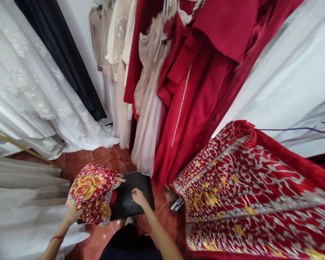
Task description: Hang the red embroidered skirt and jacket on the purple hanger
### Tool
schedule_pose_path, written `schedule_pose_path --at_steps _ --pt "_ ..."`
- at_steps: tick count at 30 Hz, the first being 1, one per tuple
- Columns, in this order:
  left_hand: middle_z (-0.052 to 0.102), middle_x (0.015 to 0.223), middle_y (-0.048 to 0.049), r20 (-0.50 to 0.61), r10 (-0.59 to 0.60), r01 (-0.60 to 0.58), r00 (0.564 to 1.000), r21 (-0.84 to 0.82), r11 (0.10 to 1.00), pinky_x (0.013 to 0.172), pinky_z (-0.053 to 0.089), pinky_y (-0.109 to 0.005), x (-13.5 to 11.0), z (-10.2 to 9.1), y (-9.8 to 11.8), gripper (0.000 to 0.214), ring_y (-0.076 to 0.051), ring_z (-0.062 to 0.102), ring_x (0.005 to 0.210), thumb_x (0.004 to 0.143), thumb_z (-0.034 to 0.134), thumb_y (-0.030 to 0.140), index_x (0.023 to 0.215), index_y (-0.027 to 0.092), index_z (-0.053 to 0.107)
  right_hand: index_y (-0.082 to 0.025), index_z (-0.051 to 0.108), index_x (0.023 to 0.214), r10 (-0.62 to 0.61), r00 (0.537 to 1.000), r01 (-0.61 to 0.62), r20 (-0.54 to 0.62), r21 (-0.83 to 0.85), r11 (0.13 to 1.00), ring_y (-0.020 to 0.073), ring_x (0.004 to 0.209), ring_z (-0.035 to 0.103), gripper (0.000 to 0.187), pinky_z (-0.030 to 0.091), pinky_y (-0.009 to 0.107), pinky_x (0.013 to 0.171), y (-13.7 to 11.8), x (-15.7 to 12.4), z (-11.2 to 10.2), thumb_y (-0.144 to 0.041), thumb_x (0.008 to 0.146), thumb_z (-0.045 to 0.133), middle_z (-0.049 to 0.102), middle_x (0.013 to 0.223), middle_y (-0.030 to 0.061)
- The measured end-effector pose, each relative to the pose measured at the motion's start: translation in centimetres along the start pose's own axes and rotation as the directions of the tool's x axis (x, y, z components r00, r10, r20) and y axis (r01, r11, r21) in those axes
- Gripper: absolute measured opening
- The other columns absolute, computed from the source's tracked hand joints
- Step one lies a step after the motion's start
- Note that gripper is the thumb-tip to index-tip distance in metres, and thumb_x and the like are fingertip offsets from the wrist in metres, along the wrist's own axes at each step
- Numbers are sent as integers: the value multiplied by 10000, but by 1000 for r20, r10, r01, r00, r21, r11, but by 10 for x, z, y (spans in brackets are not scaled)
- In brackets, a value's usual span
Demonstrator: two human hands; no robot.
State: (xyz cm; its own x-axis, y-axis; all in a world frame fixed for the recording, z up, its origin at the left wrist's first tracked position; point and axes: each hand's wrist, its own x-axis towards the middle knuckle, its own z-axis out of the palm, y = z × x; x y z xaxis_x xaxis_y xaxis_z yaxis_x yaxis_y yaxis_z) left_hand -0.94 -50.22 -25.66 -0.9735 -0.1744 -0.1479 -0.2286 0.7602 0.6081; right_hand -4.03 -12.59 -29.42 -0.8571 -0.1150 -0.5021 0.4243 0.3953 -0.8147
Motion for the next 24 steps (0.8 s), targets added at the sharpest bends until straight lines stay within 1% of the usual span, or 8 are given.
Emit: schedule_pose_path --at_steps 4,7,13,16,18,20,22,24 --pt "745 800 -63 51 65 -59 997 -123 991 886 541 -441 -8 7 -31 219 -329 692 893 557 574 376 717 231 611 -176 586 924 133 990 -133 -41 5 991 92 535 622 142 475 200 554 31 -27 -12 -125 828 494 578 704 -35" --pt "749 805 -75 117 124 -106 985 -152 983 867 552 -443 2 4 -37 277 -337 699 867 552 579 447 727 235 614 -170 574 886 207 974 -204 -88 46 978 72 481 585 109 448 180 515 42 -37 -18 -128 848 481 556 678 -42" --pt "728 711 -70 164 197 -184 966 -96 978 836 570 -458 39 -2 -16 308 -351 705 847 523 573 521 663 247 589 -158 570 844 283 947 -264 -155 135 955 62 453 552 46 434 168 481 42 -50 -26 -168 867 532 543 635 -51" --pt "724 683 -58 199 202 -195 959 -57 979 816 575 -461 47 2 -6 284 -352 709 822 515 562 521 617 257 575 -160 576 829 290 942 -264 -169 164 951 64 472 577 56 454 171 512 37 -54 -30 -168 865 534 555 638 -44" --pt "708 635 -53 213 160 -161 964 -12 987 804 575 -478 44 10 -1 262 -364 709 800 512 544 520 569 265 544 -161 580 825 289 940 -258 -179 179 949 73 487 596 69 471 185 536 35 -57 -33 -174 866 526 564 643 -35" --pt "690 595 -46 247 126 -135 961 22 991 798 574 -495 34 19 5 247 -376 710 783 515 519 525 527 278 514 -163 585 831 281 941 -245 -188 193 950 86 506 616 72 487 201 555 33 -63 -39 -186 865 525 572 646 -28" --pt "683 583 -36 258 118 -135 959 50 990 801 573 -507 17 25 16 232 -385 710 774 516 498 525 509 293 502 -166 588 837 265 944 -224 -198 205 953 98 524 633 70 499 214 569 30 -70 -50 -193 859 526 580 646 -25" --pt "696 616 -27 231 148 -176 962 106 979 812 578 -501 -5 20 35 214 -384 712 799 535 504 515 534 302 526 -167 590 836 241 947 -195 -214 212 958 109 534 644 78 510 229 581 28 -79 -66 -195 853 519 589 647 -21"
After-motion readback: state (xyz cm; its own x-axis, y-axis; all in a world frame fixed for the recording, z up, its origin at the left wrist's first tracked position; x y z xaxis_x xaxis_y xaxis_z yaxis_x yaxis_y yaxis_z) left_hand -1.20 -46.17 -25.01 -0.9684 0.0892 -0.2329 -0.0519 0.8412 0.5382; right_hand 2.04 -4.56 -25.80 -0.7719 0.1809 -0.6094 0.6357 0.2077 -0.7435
